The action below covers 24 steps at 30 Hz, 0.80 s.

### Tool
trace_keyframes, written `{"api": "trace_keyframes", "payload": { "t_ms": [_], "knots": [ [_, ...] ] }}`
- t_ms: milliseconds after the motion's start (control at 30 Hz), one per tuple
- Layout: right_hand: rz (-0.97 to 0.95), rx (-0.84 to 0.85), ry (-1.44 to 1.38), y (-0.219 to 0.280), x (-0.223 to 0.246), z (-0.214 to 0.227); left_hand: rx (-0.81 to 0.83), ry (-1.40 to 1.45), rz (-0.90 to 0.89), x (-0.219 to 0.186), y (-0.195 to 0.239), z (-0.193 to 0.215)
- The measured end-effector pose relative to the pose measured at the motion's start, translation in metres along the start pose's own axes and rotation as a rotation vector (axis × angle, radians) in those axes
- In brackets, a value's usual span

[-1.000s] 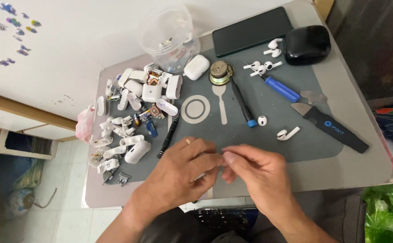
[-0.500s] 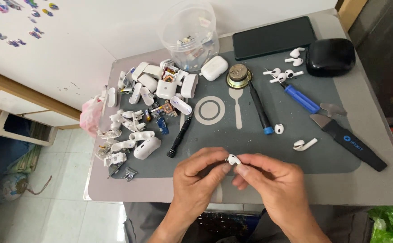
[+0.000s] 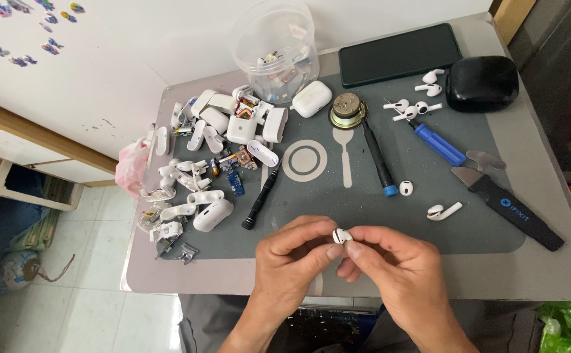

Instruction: The person repeatedly picks up white wireless earbuds from a cluttered workbench, separates the outer shell from the internal components, and places the parts back on the mat. The person handles multiple earbuds one at a time, rotating and prying them apart with their fingers.

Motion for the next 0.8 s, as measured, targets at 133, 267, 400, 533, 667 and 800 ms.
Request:
{"api": "trace_keyframes", "payload": {
  "t_ms": [133, 267, 400, 533, 667, 800],
  "knots": [
    [-0.008, 0.001, 0.027, -0.001, 0.010, -0.002, -0.007, -0.062, -0.062, -0.003, 0.001, 0.001],
    [0.045, 0.026, 0.051, 0.000, 0.010, -0.003, 0.010, -0.182, -0.103, -0.009, 0.003, -0.002],
    [0.071, 0.041, 0.027, 0.002, -0.002, 0.000, 0.035, -0.166, -0.130, -0.008, 0.003, -0.003],
    [0.113, 0.064, 0.078, 0.002, 0.013, -0.002, 0.044, -0.120, -0.107, -0.008, 0.003, -0.003],
    [0.130, 0.073, 0.062, 0.002, 0.009, -0.001, 0.021, -0.063, -0.029, -0.004, 0.003, 0.001],
    [0.093, 0.059, 0.042, 0.003, 0.001, -0.001, 0.060, -0.098, -0.072, -0.008, 0.003, 0.001]
  ]
}}
Point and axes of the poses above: each hand's wrist, its own y-axis away from the middle knuckle, its own z-axis out of the back of the hand, x = y × z, the point moved 5 cm from there along -y, towards the middle knuckle, and after that the axes turned 13 degrees about x, right-handed, at the moved point
